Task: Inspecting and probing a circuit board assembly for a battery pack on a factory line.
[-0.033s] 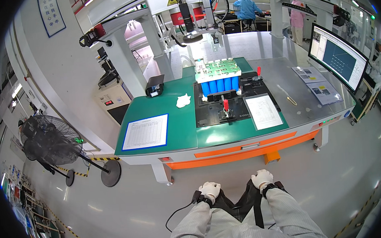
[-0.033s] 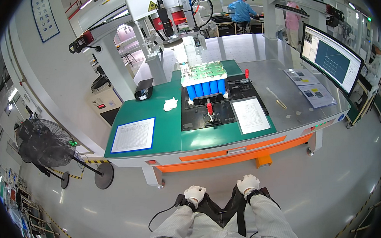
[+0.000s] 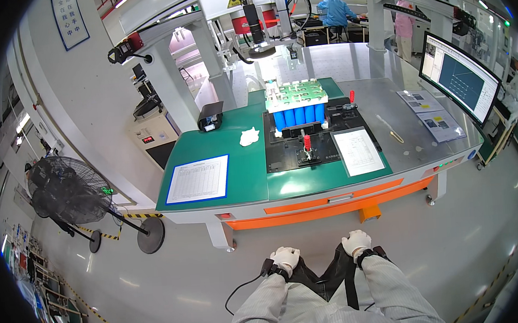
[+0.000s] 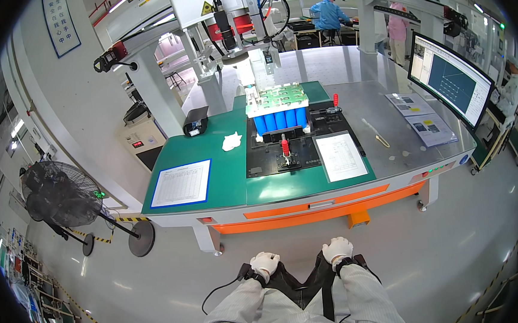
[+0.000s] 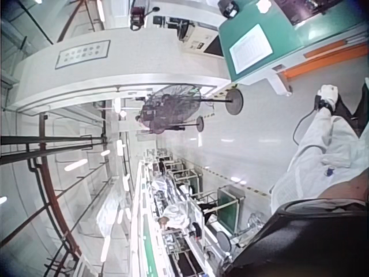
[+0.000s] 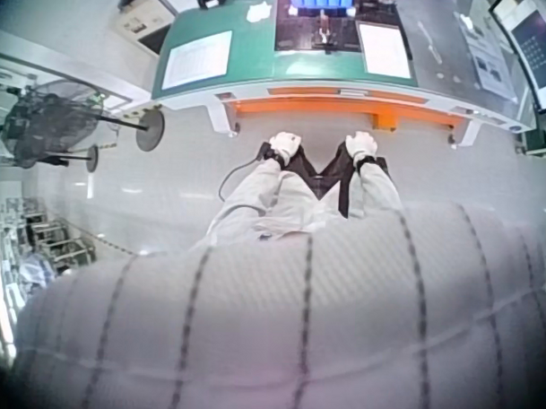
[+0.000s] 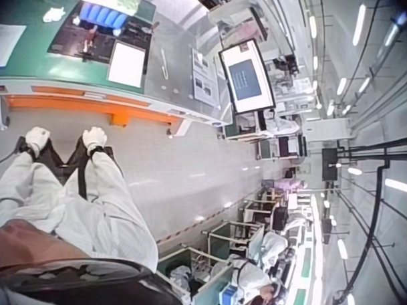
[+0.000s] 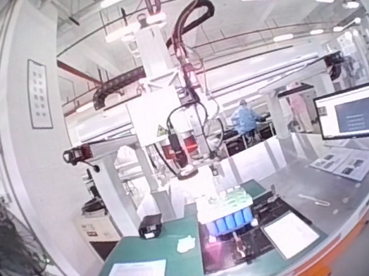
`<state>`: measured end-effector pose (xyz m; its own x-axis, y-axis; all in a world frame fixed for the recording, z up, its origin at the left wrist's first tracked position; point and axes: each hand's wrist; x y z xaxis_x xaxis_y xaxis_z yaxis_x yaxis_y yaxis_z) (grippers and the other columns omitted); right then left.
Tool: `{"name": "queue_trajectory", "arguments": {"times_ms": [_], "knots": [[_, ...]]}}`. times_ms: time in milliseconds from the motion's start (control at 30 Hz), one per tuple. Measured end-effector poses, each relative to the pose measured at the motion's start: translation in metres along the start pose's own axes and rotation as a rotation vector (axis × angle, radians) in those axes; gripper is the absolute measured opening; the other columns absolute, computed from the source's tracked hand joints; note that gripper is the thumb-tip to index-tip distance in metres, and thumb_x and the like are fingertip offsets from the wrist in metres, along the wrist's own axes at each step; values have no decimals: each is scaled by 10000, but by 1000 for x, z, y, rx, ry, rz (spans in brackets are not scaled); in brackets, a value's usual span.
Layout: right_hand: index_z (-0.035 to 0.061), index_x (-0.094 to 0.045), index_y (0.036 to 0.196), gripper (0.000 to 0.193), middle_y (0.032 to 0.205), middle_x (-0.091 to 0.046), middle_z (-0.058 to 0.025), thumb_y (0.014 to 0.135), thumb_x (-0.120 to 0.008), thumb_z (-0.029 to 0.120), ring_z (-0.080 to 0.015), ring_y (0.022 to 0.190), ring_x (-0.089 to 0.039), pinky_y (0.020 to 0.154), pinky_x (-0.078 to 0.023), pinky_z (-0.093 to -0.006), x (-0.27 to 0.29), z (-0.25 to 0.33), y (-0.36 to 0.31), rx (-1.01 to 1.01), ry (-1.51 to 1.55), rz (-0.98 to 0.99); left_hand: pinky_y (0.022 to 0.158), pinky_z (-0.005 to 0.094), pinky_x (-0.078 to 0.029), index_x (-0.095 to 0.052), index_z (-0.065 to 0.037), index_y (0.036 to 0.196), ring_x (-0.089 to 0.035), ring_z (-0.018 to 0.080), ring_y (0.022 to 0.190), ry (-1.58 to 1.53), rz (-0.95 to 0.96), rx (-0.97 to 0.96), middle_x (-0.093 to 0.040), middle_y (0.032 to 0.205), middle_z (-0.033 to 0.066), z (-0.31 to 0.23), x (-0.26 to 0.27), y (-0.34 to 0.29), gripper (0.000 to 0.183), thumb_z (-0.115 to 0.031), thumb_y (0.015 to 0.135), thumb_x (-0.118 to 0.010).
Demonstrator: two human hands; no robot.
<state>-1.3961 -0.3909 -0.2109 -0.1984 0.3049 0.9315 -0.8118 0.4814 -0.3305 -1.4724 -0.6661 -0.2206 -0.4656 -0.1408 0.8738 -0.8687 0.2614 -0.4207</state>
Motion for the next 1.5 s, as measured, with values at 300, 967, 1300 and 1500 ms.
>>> {"name": "queue_trajectory", "arguments": {"times_ms": [300, 967, 1300, 1500], "knots": [[98, -681, 1285, 543, 1347, -625, -139, 905, -559, 467, -317, 1275, -577, 1080, -446, -454, -2, -1, 0, -9, 14, 3, 1095, 436, -403, -766, -272, 1174, -580, 205, 1284, 19, 9, 13, -716, 1248, 3, 1, -2, 2, 418, -506, 981, -478], [93, -680, 1263, 539, 1322, -630, -145, 910, -563, 484, -331, 1250, -591, 1051, -466, -465, 0, 0, -2, -3, 49, -14, 1090, 436, -406, -772, -276, 1160, -577, 213, 1285, -13, 28, 17, -716, 1248, 2, -2, 5, -1, 417, -507, 976, -476], [86, -694, 1227, 525, 1273, -662, -156, 913, -560, 485, -332, 1228, -609, 1043, -473, -463, 3, 1, -2, -12, 31, -6, 1095, 438, -403, -768, -277, 1169, -574, 215, 1290, 0, 21, 18, -711, 1260, 6, 0, -1, 3, 419, -504, 976, -473], [81, -688, 1235, 536, 1272, -662, -170, 919, -551, 491, -337, 1231, -609, 1049, -469, -467, 5, 2, -2, -14, 36, 18, 1097, 443, -401, -767, -275, 1172, -570, 229, 1300, 6, 27, 43, -702, 1279, 18, 0, -1, 4, 427, -510, 972, -473]]}}
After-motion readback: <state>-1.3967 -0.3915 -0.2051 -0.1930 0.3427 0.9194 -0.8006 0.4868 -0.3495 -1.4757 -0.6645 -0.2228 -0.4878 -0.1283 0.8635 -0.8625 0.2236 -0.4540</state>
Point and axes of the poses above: each hand's wrist, its own y-axis towards the middle knuckle, its own x-axis out of the back of the hand, z = x × y
